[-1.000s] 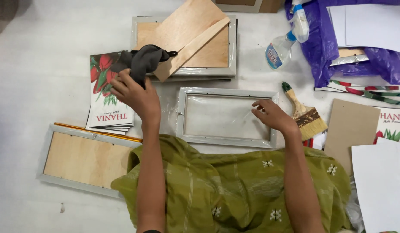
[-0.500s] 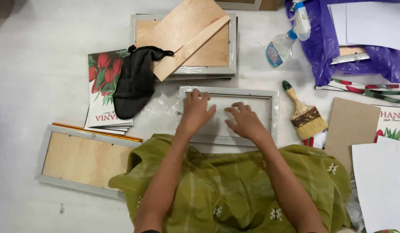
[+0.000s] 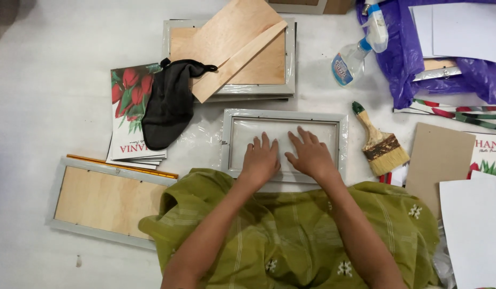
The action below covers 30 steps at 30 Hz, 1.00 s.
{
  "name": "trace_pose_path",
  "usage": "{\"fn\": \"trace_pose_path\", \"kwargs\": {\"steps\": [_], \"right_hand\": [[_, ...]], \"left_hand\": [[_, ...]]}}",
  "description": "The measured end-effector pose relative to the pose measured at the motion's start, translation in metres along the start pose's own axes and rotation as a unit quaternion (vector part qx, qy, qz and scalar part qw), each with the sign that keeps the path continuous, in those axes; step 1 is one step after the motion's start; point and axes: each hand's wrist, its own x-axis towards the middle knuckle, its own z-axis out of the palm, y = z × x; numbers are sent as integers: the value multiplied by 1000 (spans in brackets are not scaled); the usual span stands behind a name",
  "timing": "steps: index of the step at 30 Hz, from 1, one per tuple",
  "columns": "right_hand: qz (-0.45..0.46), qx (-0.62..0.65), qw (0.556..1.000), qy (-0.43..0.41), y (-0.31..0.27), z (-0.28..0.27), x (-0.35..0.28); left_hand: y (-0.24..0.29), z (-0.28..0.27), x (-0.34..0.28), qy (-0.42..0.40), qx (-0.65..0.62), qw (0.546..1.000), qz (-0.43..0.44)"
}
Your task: Assembling and cleaning an art frame by applying liquid with a brush, wiping it, and inserting paper and cardboard components.
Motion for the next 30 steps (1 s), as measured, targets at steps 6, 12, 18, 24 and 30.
{"fn": "trace_pose_path", "kwargs": {"steps": [6,12,18,24,30], "right_hand": [[-80,20,990,-117,-17,-29,-24],[-31,29,999,16,-4,-16,-5],[-50,-2,996,-69,-18,10,-4],[-34,-37,991,-124,-29,16,-10],[-17,-10,984,-178,-25,47,1]], "left_hand": [[1,12,-7,84,4,996,6],[1,-22,-8,92,-49,994,-16],[10,-16,-10,-77,1,995,-57],[17,0,-14,-112,78,989,-64],[15,40,-25,-108,120,986,-53]]}}
